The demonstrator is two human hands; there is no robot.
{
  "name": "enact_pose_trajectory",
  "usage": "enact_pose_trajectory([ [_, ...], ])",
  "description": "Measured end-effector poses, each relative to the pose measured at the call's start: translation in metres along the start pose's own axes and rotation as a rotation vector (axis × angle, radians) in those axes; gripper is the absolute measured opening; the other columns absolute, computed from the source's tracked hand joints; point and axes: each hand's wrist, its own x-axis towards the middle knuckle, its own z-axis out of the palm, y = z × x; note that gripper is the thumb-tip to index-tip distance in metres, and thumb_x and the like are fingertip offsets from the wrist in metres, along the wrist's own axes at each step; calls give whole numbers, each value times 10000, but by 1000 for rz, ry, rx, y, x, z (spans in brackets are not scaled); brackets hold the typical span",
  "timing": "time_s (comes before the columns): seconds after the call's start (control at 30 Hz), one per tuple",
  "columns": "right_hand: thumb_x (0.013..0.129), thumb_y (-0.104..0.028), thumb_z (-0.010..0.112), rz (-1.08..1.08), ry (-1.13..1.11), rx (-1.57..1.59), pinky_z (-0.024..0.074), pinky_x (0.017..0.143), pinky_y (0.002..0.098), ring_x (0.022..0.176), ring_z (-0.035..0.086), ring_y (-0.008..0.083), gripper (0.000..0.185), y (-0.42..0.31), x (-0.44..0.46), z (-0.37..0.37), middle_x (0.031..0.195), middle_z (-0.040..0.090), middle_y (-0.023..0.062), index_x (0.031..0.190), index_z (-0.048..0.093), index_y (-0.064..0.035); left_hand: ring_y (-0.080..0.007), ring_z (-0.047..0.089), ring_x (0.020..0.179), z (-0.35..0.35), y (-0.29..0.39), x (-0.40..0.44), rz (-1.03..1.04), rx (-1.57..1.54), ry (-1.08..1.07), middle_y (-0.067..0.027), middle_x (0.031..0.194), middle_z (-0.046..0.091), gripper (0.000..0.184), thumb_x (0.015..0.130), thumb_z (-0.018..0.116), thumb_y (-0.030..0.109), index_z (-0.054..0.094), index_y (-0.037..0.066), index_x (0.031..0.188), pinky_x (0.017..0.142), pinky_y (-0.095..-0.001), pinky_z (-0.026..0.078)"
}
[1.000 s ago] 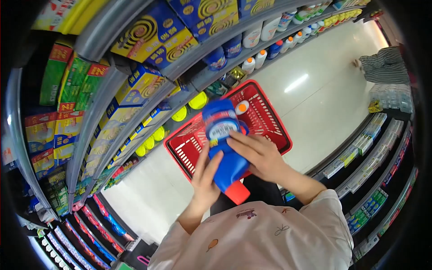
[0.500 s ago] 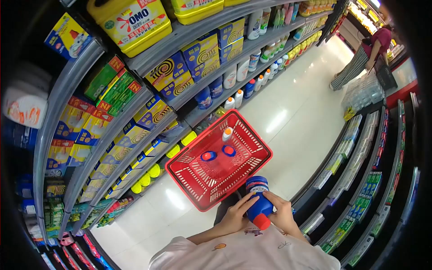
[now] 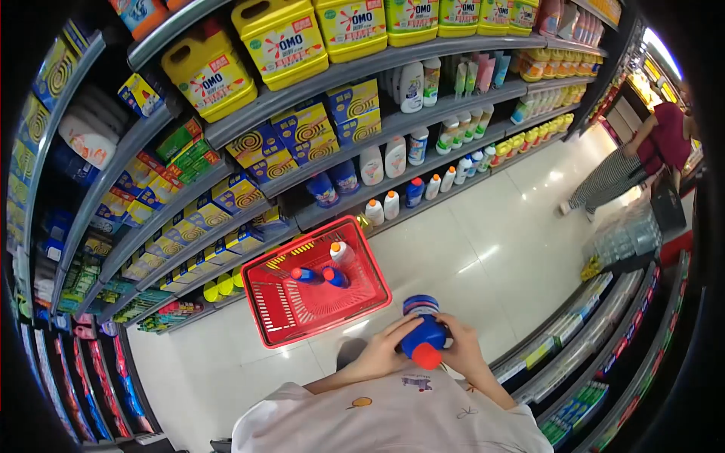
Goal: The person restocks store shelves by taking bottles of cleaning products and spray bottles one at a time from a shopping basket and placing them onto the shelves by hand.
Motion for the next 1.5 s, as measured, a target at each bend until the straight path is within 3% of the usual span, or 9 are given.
enact_pose_trajectory([
  [0.17,563,31,747,47,31,-7,563,753,361,890,670,322,650,33,-4,-49,1033,640,176,1168,525,-58,-384,547,1116,38,4,40,-6,24,-82,-172,1352,455,705,673,710,-22,472,108,1323,899,-410,504],
  [0.27,572,15,752,73,-3,-20,559,744,369,890,666,328,674,48,10,-63,1035,638,181,1195,510,-68,-384,548,1115,40,16,67,-186,-67,-148,-172,1347,457,715,672,725,-8,465,109,1328,893,-411,509],
  [0.4,594,-52,785,-49,-20,-169,552,724,382,882,658,343,701,77,34,-84,1050,633,183,1227,485,-76,-377,554,1113,48,3,104,-2,-49,-31,-183,1304,494,686,658,726,-40,495,79,1293,904,-401,512],
  [0.53,636,-156,802,-132,-200,-297,548,724,398,899,647,360,717,105,96,-118,1110,610,194,1256,455,-59,-314,568,1137,43,-2,159,-106,-218,38,-183,1287,519,664,660,719,-93,505,50,1272,909,-371,511],
  [0.57,648,-182,802,-146,-260,-335,547,728,402,906,644,366,721,112,119,-129,1133,600,200,1262,448,-52,-233,568,1137,41,-11,176,-102,-215,60,-179,1307,517,730,624,807,-20,508,49,1287,932,-337,487],
  [0.67,676,-209,785,-313,-291,-309,545,744,420,915,636,391,729,76,201,-158,1204,560,218,1281,421,-23,-258,589,1115,20,-24,231,-87,-156,180,-165,1254,569,656,660,749,-65,529,39,1268,928,-341,492],
  [0.97,611,-9,761,-801,-123,-238,509,882,404,1132,540,385,740,77,422,-162,1290,498,220,1271,426,-13,-350,516,1202,-76,-30,380,154,303,608,-199,1292,527,663,611,727,-97,551,49,1234,980,-398,449],
  [1.3,772,-26,707,-394,-282,147,499,864,317,1056,588,187,561,96,541,-132,1165,577,164,1269,446,-13,-386,508,1173,-131,-76,468,82,277,699,-206,1259,527,587,688,678,-63,505,44,1239,950,-410,453],
  [1.5,792,4,691,-264,-363,443,512,875,326,1035,595,178,547,134,580,-105,1139,595,149,1264,416,30,-387,519,1144,-144,-100,489,11,292,713,-212,1241,524,583,720,679,-18,460,16,1259,920,-418,456],
])
